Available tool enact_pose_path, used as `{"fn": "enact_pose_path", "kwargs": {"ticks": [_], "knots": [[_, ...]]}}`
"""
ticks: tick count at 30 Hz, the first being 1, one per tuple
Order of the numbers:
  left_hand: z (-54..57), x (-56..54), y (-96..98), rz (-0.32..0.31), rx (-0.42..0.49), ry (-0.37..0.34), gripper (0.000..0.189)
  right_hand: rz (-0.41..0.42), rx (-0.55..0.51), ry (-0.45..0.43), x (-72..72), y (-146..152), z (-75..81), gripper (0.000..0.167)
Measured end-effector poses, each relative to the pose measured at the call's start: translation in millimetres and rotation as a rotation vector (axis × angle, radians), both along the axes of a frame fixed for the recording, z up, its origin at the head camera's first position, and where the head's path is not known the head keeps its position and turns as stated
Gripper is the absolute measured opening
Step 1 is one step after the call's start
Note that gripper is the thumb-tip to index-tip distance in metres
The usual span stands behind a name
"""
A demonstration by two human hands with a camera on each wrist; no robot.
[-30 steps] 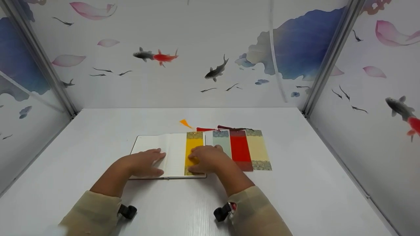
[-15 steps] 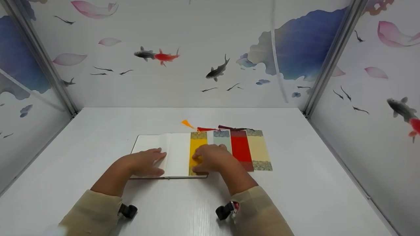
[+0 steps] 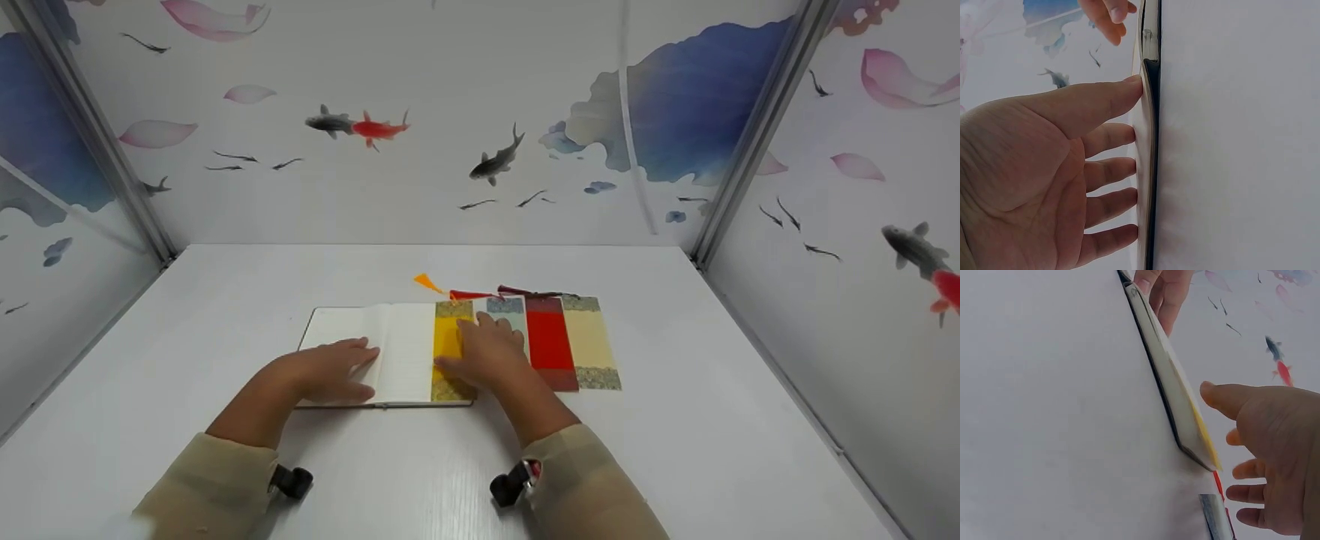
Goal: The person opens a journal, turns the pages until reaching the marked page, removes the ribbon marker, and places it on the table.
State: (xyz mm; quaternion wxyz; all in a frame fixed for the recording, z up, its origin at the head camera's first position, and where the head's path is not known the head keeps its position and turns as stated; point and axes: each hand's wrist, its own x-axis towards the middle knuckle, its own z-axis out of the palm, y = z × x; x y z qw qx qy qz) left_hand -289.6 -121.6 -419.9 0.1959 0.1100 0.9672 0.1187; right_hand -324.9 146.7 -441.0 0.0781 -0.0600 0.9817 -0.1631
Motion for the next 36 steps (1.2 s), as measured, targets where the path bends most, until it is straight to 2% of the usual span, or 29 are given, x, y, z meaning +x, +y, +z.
{"fn": "enact_pose_path", "kwargs": {"ticks": [4,11,18,26,36], "knots": [[-0.6,-1.1,-0.8,-0.006,0.004,0.003,0.075,-0.077,-0.082,-0.055,-2.7,0,-3.1,0.096],[-0.8,-2.8,-1.9,-0.015,-0.009,0.004,0.075,-0.209,-0.250,-0.157,-6.7,1,2.5,0.097],[-0.5,-2.4,-2.6,0.005,0.001,0.007,0.075,-0.286,-0.353,-0.172,-7.2,2,5.1,0.065],[1.1,-1.7,-2.5,0.021,0.004,0.008,0.075,-0.352,-0.370,-0.159,-9.1,4,7.1,0.061],[6.2,1.2,-2.7,0.021,0.004,-0.003,0.076,-0.442,-0.488,-0.182,-16.8,10,7.7,0.047]]}}
